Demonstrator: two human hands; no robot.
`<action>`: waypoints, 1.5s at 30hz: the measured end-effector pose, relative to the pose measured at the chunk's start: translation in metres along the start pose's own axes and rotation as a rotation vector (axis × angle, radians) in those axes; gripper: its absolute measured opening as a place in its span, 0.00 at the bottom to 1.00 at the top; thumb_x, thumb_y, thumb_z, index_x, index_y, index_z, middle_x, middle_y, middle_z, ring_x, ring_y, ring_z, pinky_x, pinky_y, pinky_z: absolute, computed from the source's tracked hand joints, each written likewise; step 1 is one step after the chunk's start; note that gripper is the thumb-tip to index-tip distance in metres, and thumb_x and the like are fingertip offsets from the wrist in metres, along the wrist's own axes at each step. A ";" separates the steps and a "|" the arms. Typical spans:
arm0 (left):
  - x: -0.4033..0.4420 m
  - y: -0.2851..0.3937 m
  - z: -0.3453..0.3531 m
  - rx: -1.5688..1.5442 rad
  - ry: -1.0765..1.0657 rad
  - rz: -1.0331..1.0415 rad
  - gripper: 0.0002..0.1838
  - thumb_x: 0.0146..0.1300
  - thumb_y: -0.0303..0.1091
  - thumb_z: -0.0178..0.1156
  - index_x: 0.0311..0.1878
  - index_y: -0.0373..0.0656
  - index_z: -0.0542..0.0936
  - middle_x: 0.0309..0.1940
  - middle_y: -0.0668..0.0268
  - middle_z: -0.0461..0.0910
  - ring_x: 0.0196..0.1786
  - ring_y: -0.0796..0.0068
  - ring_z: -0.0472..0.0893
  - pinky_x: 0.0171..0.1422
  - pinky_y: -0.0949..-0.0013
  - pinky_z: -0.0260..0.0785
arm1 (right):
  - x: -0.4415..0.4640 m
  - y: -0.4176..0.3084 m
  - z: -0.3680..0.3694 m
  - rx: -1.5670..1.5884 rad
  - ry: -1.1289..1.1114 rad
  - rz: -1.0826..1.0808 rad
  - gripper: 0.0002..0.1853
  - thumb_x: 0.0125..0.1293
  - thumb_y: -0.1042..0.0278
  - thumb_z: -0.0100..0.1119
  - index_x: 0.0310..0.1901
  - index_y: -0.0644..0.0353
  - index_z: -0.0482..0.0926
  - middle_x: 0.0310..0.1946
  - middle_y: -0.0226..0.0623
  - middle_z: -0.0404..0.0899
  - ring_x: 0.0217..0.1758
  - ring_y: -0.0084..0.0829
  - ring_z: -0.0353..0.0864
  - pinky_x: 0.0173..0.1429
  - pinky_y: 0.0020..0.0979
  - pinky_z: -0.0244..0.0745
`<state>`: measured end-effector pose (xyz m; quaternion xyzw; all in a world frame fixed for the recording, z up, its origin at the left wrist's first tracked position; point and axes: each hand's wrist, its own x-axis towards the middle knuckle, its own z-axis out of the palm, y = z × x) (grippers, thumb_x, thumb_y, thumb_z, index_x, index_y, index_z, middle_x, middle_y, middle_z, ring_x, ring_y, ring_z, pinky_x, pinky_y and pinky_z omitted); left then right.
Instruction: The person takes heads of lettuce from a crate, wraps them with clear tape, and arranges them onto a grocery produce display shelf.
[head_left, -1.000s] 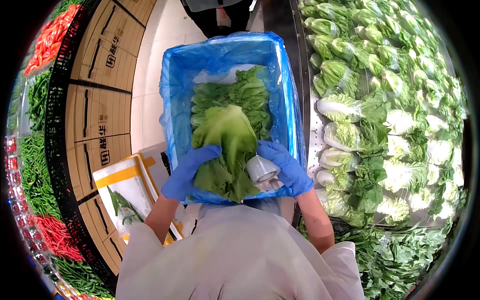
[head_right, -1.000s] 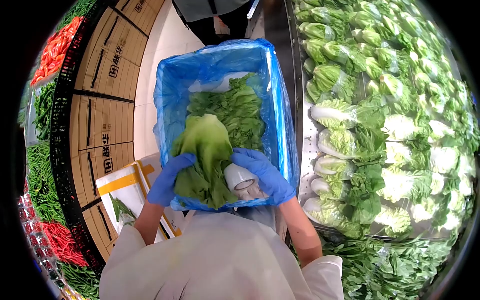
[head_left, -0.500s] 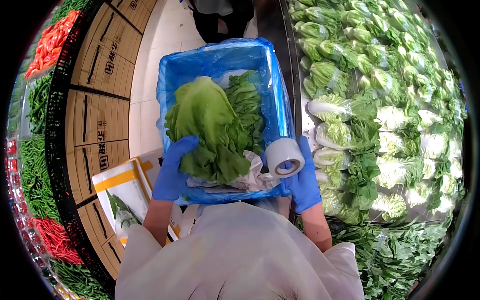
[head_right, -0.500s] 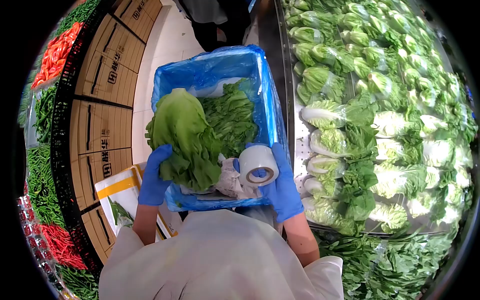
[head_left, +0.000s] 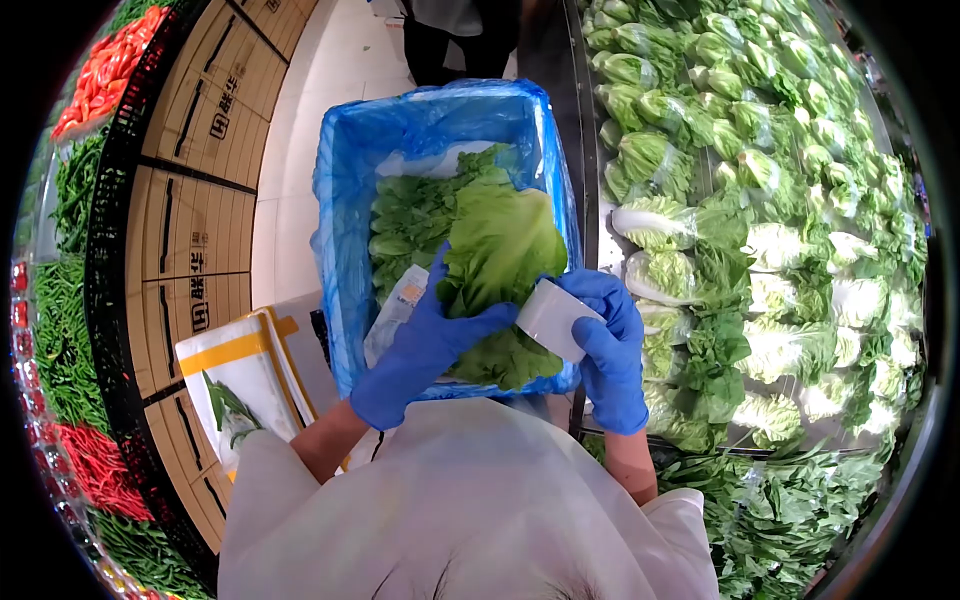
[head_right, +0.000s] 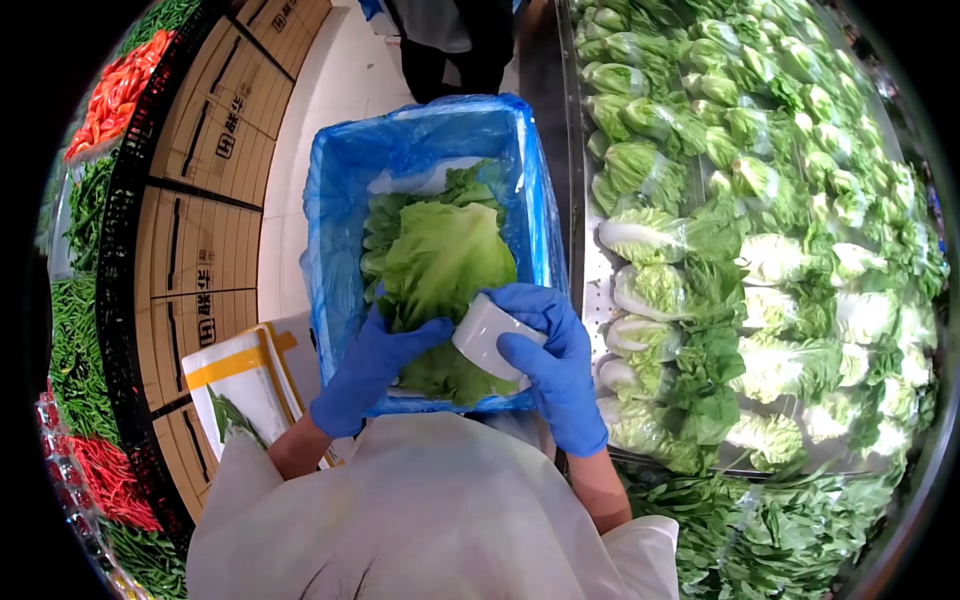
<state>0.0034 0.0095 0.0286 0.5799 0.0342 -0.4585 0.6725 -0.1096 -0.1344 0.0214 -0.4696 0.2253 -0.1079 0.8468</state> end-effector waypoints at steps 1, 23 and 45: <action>0.001 0.001 0.000 0.012 -0.023 -0.035 0.45 0.51 0.29 0.67 0.68 0.44 0.50 0.56 0.62 0.67 0.57 0.74 0.69 0.59 0.72 0.66 | 0.000 0.001 0.000 -0.012 0.008 -0.035 0.19 0.51 0.77 0.59 0.46 0.66 0.71 0.50 0.41 0.71 0.55 0.31 0.72 0.59 0.30 0.65; 0.023 0.006 -0.068 -0.308 -0.409 -0.126 0.38 0.53 0.40 0.61 0.65 0.38 0.57 0.58 0.58 0.66 0.58 0.68 0.69 0.62 0.67 0.62 | -0.017 -0.029 -0.012 -0.117 0.279 -0.302 0.30 0.49 0.49 0.62 0.44 0.66 0.68 0.40 0.41 0.72 0.45 0.36 0.75 0.53 0.35 0.71; 0.027 0.013 -0.026 0.478 -1.051 0.760 0.47 0.45 0.49 0.67 0.66 0.43 0.57 0.65 0.50 0.53 0.66 0.50 0.57 0.67 0.55 0.52 | -0.018 -0.045 -0.012 -0.303 0.073 -0.277 0.28 0.41 0.67 0.67 0.46 0.68 0.71 0.44 0.42 0.76 0.48 0.31 0.75 0.60 0.33 0.65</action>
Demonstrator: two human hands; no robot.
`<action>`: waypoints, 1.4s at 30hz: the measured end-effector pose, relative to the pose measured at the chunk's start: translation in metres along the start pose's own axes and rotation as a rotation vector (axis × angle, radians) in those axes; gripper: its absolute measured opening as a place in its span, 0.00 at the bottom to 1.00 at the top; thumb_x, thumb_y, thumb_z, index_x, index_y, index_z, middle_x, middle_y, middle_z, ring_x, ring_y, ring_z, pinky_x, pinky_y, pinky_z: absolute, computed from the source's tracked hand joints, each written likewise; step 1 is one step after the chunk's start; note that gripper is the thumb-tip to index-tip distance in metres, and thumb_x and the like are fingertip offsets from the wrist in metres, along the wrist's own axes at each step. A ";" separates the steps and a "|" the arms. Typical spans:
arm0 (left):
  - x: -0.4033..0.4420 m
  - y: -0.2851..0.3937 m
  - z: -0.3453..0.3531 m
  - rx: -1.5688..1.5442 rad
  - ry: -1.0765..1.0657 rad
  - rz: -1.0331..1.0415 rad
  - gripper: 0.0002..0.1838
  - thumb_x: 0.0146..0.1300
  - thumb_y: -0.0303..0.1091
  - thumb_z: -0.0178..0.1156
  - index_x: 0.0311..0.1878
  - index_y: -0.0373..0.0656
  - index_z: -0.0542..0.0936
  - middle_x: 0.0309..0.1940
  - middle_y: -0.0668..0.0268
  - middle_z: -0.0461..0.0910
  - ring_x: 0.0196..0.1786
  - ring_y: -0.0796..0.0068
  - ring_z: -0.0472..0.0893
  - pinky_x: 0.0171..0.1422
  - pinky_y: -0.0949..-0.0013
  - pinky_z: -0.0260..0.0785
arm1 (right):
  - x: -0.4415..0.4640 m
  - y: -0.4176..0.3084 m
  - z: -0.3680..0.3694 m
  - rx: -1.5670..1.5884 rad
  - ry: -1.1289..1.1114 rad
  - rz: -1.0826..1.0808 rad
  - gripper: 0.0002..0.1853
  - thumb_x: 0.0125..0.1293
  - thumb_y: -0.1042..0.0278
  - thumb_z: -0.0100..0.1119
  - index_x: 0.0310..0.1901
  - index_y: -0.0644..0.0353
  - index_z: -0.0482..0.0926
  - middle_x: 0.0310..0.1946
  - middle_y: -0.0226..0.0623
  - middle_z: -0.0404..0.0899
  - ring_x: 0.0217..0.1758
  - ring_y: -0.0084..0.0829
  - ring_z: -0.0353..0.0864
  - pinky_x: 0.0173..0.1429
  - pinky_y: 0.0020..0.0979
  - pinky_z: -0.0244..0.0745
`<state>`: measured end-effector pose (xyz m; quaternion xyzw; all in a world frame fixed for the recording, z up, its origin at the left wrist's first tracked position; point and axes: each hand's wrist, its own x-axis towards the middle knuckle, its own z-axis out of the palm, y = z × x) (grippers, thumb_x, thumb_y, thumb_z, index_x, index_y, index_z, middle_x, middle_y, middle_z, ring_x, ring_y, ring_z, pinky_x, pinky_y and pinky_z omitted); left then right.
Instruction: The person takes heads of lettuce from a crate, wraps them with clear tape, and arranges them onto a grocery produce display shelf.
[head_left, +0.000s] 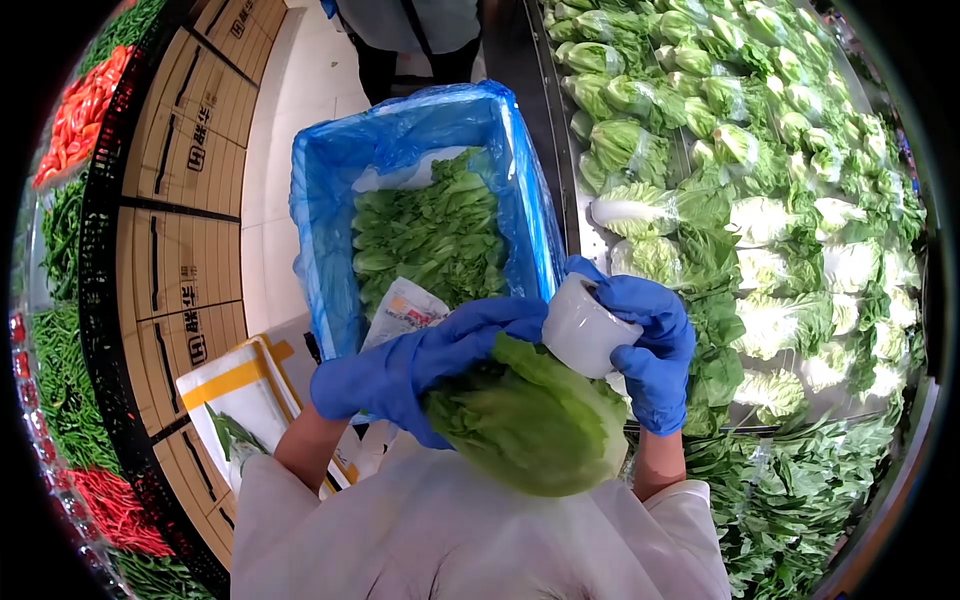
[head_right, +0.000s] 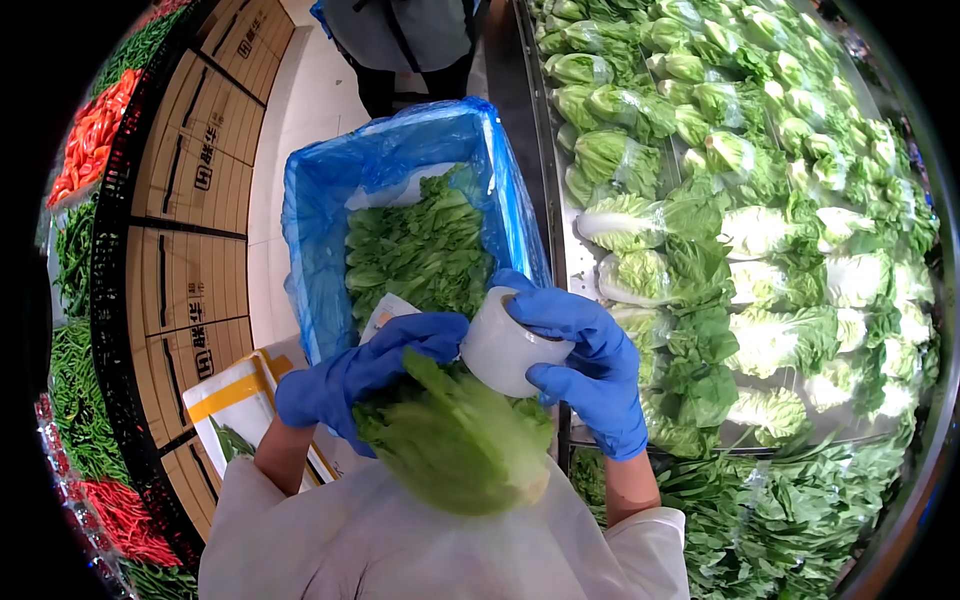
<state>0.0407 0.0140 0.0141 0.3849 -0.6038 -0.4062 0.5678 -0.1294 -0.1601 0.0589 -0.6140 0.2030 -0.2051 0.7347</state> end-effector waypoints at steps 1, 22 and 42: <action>-0.001 0.003 -0.001 -0.001 -0.002 0.000 0.47 0.45 0.49 0.67 0.66 0.43 0.57 0.65 0.50 0.53 0.66 0.50 0.57 0.67 0.55 0.52 | 0.000 -0.002 0.000 0.009 0.023 0.070 0.29 0.41 0.67 0.67 0.47 0.68 0.71 0.46 0.43 0.76 0.49 0.31 0.75 0.60 0.33 0.65; -0.007 -0.003 0.008 0.028 -0.003 -0.055 0.49 0.39 0.53 0.69 0.62 0.35 0.62 0.63 0.54 0.57 0.67 0.54 0.54 0.67 0.57 0.50 | 0.010 -0.005 -0.010 -0.091 -0.299 -0.101 0.19 0.49 0.82 0.56 0.47 0.67 0.73 0.48 0.43 0.74 0.56 0.36 0.69 0.61 0.35 0.61; 0.001 0.000 0.023 0.103 0.064 0.036 0.46 0.42 0.37 0.71 0.66 0.46 0.59 0.68 0.51 0.48 0.69 0.49 0.51 0.68 0.55 0.51 | 0.009 -0.006 -0.002 -0.098 -0.298 -0.215 0.17 0.49 0.83 0.56 0.44 0.67 0.74 0.45 0.43 0.76 0.53 0.37 0.71 0.60 0.37 0.62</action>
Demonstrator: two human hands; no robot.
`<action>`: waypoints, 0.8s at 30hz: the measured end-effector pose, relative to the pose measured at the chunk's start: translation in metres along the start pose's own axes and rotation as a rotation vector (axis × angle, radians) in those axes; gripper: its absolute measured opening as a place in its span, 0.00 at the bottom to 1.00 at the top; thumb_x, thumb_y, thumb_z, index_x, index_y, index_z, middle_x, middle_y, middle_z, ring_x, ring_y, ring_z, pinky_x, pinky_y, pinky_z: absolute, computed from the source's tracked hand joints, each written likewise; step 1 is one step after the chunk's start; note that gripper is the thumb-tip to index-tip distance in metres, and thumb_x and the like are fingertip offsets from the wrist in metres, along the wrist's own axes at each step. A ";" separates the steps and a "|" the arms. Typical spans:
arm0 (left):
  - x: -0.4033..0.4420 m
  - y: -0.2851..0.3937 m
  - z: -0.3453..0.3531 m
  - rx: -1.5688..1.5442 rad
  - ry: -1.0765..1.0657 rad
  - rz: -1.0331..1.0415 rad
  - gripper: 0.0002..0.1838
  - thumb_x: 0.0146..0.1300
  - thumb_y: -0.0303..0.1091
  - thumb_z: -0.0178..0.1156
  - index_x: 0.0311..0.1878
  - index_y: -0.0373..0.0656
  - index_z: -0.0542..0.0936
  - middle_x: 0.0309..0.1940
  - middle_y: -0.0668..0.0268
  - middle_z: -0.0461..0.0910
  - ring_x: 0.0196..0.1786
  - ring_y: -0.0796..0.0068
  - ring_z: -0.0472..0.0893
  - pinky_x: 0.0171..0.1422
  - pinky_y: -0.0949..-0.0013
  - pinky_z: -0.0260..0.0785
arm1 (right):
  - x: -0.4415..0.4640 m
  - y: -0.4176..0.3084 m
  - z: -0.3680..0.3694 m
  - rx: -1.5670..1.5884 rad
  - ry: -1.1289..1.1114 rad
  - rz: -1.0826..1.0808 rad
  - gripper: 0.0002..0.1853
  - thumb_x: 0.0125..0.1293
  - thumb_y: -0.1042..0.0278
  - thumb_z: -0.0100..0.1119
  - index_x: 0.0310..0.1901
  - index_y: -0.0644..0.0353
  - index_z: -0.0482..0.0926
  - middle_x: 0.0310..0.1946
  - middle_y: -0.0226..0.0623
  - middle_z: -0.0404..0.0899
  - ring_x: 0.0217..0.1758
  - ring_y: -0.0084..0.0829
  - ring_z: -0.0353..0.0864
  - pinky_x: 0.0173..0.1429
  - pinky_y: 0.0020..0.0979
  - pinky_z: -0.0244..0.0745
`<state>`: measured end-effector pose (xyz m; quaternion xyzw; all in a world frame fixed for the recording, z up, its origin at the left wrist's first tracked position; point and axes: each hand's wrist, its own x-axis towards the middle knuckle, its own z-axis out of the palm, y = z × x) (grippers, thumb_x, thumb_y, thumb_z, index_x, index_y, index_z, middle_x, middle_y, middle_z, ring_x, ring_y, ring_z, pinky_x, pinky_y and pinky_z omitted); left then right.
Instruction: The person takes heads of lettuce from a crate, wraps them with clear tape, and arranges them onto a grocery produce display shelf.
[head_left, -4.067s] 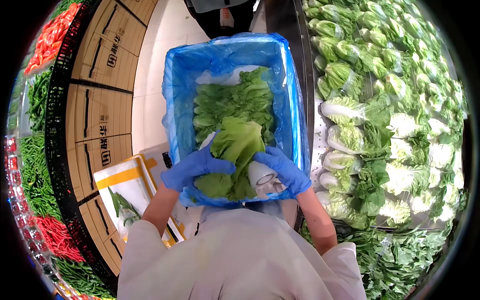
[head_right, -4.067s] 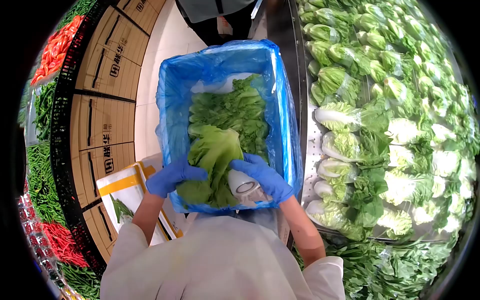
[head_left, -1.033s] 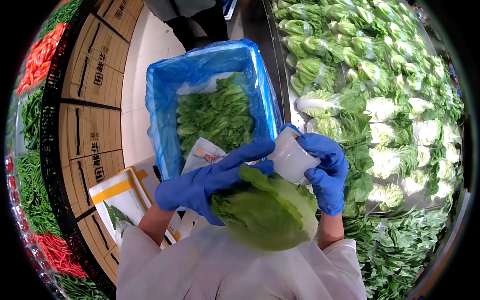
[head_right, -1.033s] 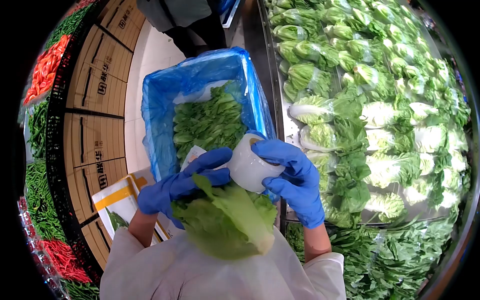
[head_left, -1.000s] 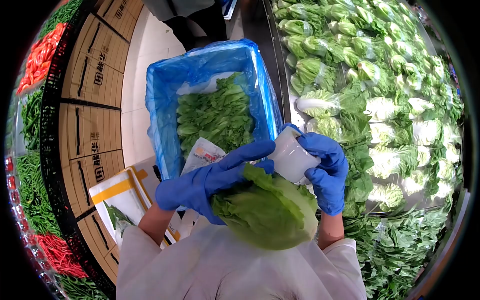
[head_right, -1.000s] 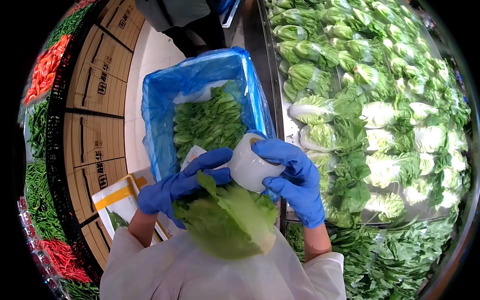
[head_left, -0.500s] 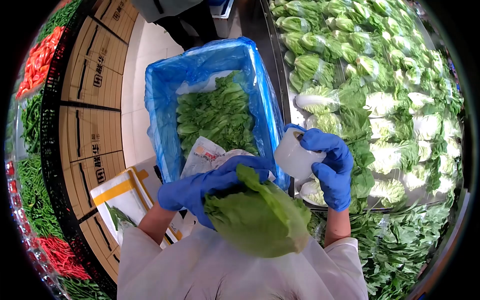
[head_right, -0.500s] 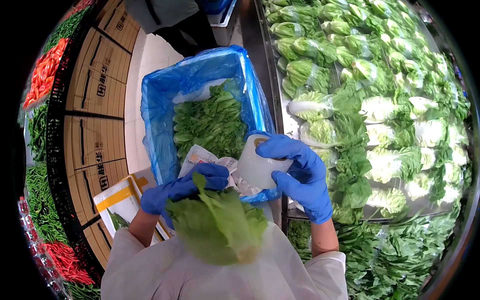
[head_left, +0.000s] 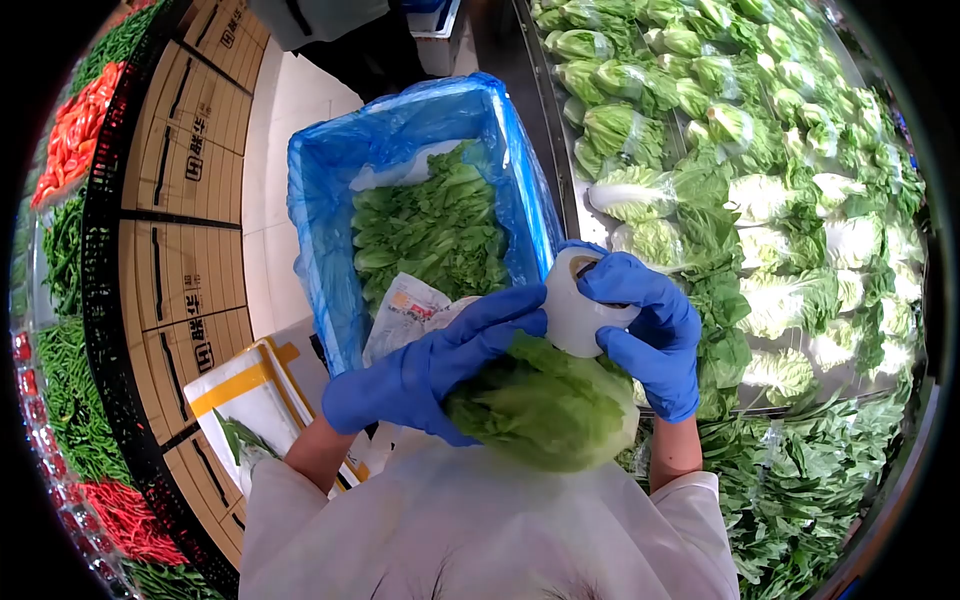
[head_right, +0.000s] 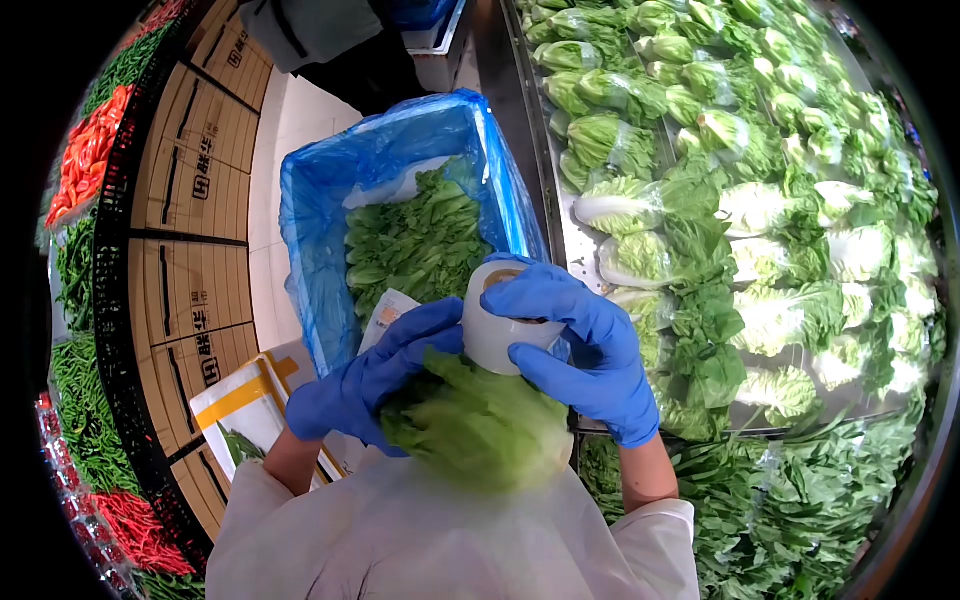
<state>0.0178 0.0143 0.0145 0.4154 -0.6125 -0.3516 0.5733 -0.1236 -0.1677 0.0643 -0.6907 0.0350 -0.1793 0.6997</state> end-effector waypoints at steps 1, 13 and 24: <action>0.000 0.001 -0.001 0.000 -0.001 0.000 0.46 0.42 0.37 0.71 0.66 0.46 0.59 0.68 0.51 0.48 0.69 0.49 0.51 0.68 0.55 0.51 | 0.000 0.001 0.000 -0.009 0.004 -0.002 0.17 0.49 0.83 0.56 0.44 0.67 0.74 0.45 0.43 0.76 0.53 0.36 0.71 0.60 0.37 0.62; 0.003 0.007 0.004 0.143 -0.081 -0.144 0.53 0.44 0.36 0.69 0.70 0.59 0.46 0.68 0.51 0.47 0.69 0.50 0.51 0.66 0.57 0.56 | -0.006 0.005 -0.002 -0.114 0.020 0.021 0.16 0.50 0.82 0.56 0.44 0.66 0.74 0.45 0.41 0.75 0.52 0.34 0.71 0.58 0.34 0.63; -0.005 0.002 -0.006 0.002 -0.174 -0.121 0.51 0.40 0.52 0.69 0.67 0.50 0.54 0.64 0.51 0.53 0.65 0.50 0.56 0.67 0.55 0.51 | -0.011 0.009 -0.004 0.003 -0.004 0.057 0.17 0.50 0.82 0.55 0.45 0.67 0.73 0.46 0.40 0.75 0.54 0.34 0.70 0.61 0.35 0.61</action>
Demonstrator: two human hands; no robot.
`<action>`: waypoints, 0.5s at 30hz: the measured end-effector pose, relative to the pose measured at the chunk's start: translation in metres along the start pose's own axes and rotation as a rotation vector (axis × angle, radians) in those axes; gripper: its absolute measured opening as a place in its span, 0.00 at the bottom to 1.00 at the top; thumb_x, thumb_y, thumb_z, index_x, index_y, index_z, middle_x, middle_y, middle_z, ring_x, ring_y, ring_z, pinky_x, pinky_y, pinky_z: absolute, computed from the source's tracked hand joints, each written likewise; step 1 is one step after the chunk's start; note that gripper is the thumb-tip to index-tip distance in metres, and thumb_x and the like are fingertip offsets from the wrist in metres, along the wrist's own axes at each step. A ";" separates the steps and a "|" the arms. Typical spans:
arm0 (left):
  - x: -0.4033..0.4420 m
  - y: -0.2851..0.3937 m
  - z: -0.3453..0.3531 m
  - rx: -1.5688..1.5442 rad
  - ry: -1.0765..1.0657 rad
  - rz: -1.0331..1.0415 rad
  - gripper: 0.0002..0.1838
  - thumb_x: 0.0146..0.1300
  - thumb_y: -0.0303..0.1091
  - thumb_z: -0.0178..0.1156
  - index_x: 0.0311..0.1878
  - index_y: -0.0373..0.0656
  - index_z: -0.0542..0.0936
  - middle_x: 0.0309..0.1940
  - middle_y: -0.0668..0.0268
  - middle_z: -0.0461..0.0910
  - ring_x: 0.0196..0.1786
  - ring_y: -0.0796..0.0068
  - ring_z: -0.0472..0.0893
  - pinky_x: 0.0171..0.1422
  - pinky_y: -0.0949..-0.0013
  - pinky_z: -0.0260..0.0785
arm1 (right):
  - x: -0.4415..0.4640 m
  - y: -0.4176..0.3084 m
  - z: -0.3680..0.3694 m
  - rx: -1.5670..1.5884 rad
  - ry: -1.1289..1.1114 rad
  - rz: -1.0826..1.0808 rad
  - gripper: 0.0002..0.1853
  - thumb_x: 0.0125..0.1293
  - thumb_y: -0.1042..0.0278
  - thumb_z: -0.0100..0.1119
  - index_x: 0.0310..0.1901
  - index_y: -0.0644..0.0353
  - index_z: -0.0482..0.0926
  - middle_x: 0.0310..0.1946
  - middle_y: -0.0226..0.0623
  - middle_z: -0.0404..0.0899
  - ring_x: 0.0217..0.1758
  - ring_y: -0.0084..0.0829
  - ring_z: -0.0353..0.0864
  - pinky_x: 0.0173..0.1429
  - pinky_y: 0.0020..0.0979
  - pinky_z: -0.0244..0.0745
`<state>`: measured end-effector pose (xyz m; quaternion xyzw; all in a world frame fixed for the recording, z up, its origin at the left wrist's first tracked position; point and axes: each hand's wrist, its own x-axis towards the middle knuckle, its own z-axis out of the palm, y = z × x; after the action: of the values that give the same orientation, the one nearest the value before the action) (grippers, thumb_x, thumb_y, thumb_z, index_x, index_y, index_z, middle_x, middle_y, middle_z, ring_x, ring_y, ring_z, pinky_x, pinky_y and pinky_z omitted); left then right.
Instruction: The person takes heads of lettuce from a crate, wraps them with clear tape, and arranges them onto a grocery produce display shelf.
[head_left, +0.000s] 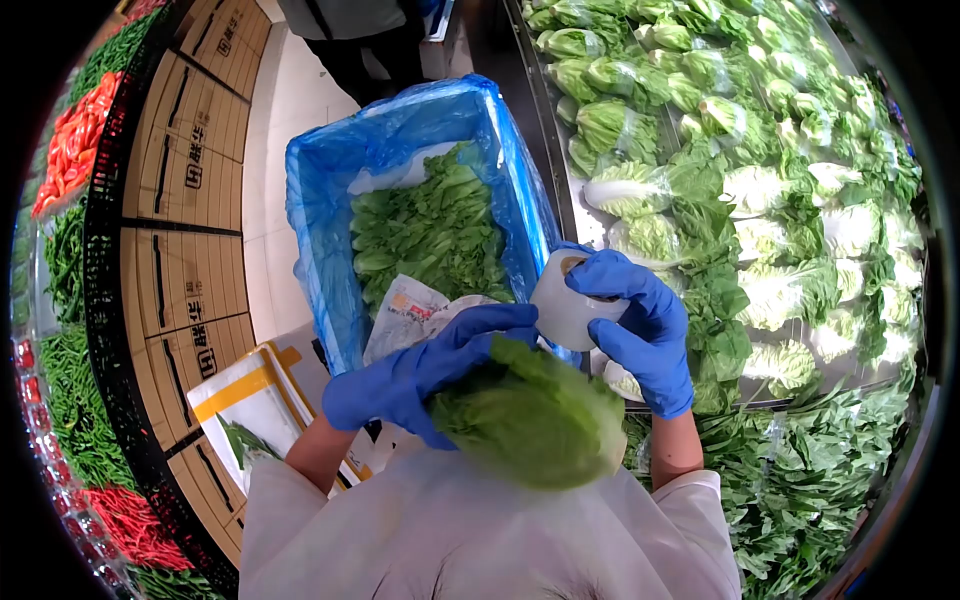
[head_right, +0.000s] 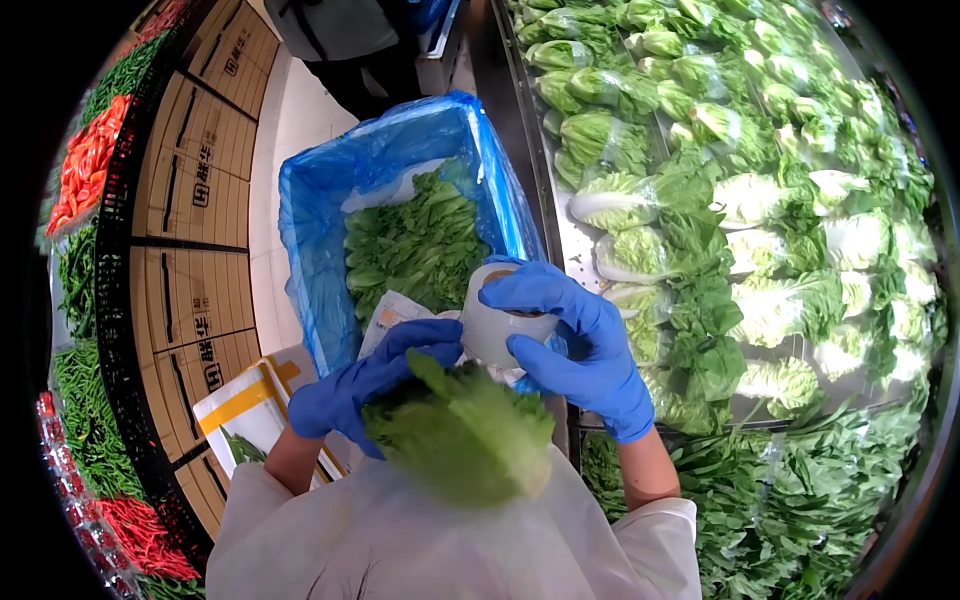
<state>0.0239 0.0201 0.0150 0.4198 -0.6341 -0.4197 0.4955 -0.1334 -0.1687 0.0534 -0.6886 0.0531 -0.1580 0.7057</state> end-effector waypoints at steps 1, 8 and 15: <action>-0.003 -0.006 0.002 -0.001 -0.002 0.000 0.51 0.40 0.52 0.69 0.67 0.50 0.54 0.64 0.51 0.53 0.65 0.50 0.56 0.67 0.55 0.51 | 0.000 -0.002 0.000 0.024 0.016 0.024 0.18 0.50 0.81 0.56 0.46 0.67 0.73 0.47 0.40 0.74 0.55 0.34 0.70 0.61 0.34 0.61; -0.024 -0.005 0.013 -0.704 0.076 -0.226 0.47 0.45 0.54 0.65 0.65 0.41 0.58 0.66 0.54 0.52 0.67 0.55 0.53 0.68 0.55 0.47 | 0.003 -0.014 0.003 0.229 0.088 0.314 0.21 0.50 0.78 0.59 0.49 0.67 0.73 0.51 0.40 0.72 0.54 0.31 0.72 0.60 0.32 0.64; -0.033 -0.008 0.022 -1.294 0.374 -0.429 0.26 0.68 0.38 0.43 0.66 0.37 0.56 0.63 0.58 0.60 0.64 0.70 0.62 0.69 0.69 0.52 | 0.009 -0.016 0.000 0.409 -0.012 0.539 0.22 0.53 0.75 0.58 0.53 0.66 0.71 0.52 0.39 0.72 0.55 0.29 0.72 0.60 0.30 0.64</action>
<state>0.0085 0.0519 -0.0053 0.2217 -0.0647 -0.7216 0.6526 -0.1268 -0.1714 0.0703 -0.4950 0.1961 0.0308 0.8459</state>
